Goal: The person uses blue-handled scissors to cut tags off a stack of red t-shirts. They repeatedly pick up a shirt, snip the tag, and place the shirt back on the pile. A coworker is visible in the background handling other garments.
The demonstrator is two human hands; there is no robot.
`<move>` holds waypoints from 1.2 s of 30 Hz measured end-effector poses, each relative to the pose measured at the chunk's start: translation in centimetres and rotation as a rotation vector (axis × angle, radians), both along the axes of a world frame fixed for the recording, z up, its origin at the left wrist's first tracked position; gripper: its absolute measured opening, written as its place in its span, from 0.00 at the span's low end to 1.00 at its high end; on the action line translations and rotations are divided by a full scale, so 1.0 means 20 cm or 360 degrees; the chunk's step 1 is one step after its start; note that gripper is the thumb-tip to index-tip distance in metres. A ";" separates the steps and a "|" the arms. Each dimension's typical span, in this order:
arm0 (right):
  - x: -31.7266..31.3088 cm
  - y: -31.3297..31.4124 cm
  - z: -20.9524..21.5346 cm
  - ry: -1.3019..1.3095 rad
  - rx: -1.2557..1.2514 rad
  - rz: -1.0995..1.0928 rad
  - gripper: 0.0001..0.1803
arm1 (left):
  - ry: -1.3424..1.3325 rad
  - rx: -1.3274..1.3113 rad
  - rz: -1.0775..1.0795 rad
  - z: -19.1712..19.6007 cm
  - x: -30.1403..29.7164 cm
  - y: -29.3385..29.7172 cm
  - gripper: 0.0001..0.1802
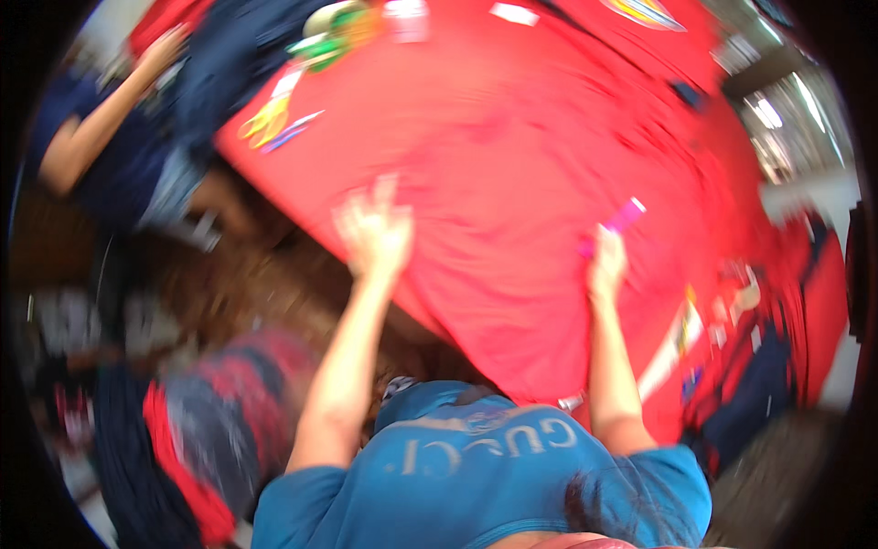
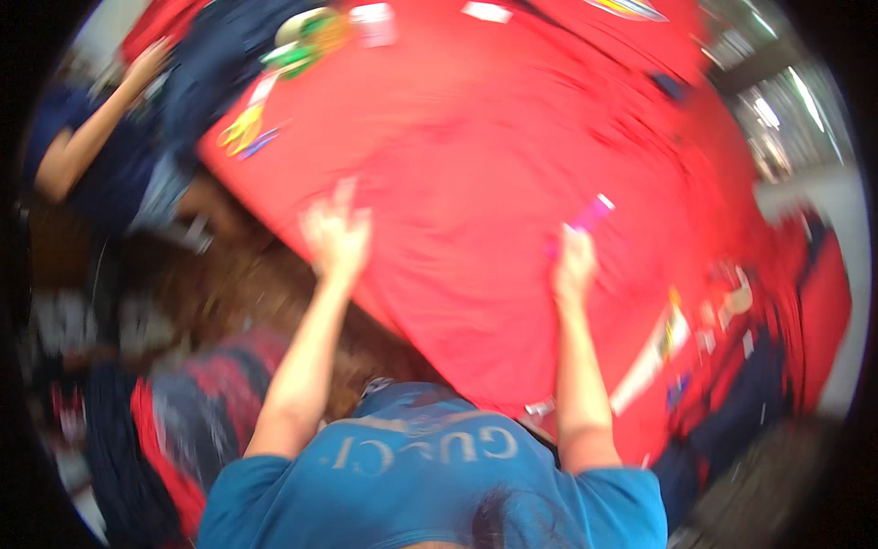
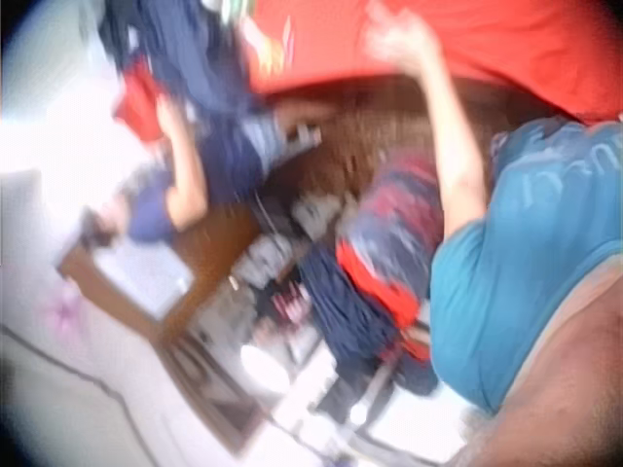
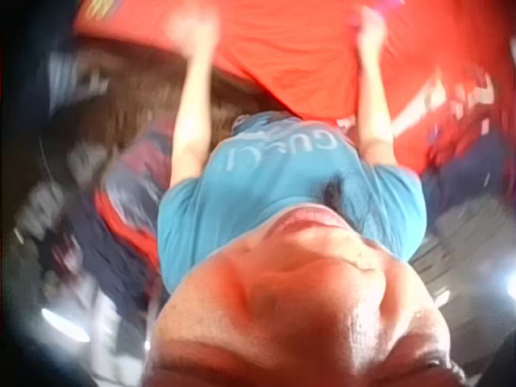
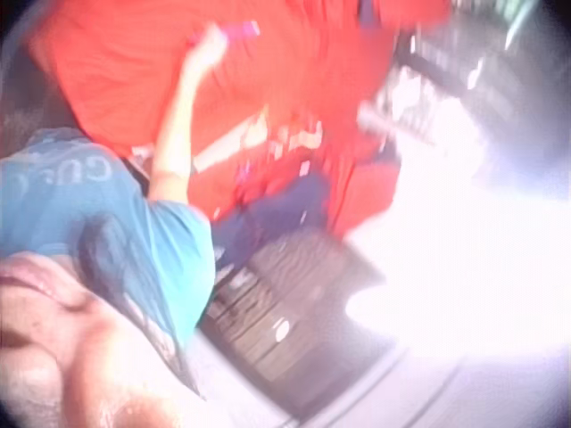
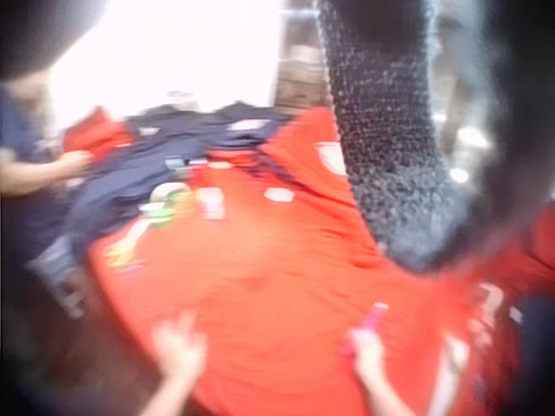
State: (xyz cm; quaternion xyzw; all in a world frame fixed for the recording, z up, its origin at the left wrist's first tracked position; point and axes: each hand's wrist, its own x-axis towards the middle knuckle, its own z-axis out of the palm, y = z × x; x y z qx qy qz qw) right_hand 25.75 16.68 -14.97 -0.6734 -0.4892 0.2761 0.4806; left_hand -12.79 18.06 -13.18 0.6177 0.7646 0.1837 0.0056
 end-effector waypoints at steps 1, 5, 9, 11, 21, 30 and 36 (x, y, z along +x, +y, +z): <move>-0.05 0.01 0.06 0.0175 0.0056 0.0051 0.14 | -0.0015 0.0043 0.0013 -0.03 0.00 0.01 0.33; 0.08 -0.13 0.42 0.0483 0.0326 0.0078 0.17 | 0.0001 0.0279 0.0017 -0.14 -0.11 0.03 0.31; 0.71 -0.29 0.56 -0.0664 0.0355 -0.0470 0.19 | -0.0152 0.0397 -0.0122 -0.17 -0.11 0.04 0.28; 1.05 -0.40 0.77 -0.1198 -0.0276 -0.0792 0.19 | -0.0274 0.0429 -0.0239 -0.13 -0.05 0.05 0.26; 2.20 -0.15 1.03 -0.2768 -0.0677 -0.0835 0.10 | -0.0108 0.0565 -0.0109 0.09 -0.18 0.35 0.27; 1.52 0.29 0.80 -0.1848 0.0122 -0.0081 0.17 | 0.0250 0.0137 0.0014 -0.07 -0.09 0.03 0.38; 0.40 0.49 0.18 -0.1649 -0.0557 0.0536 0.40 | -0.0200 -0.0138 0.0302 -0.10 0.22 -0.04 0.38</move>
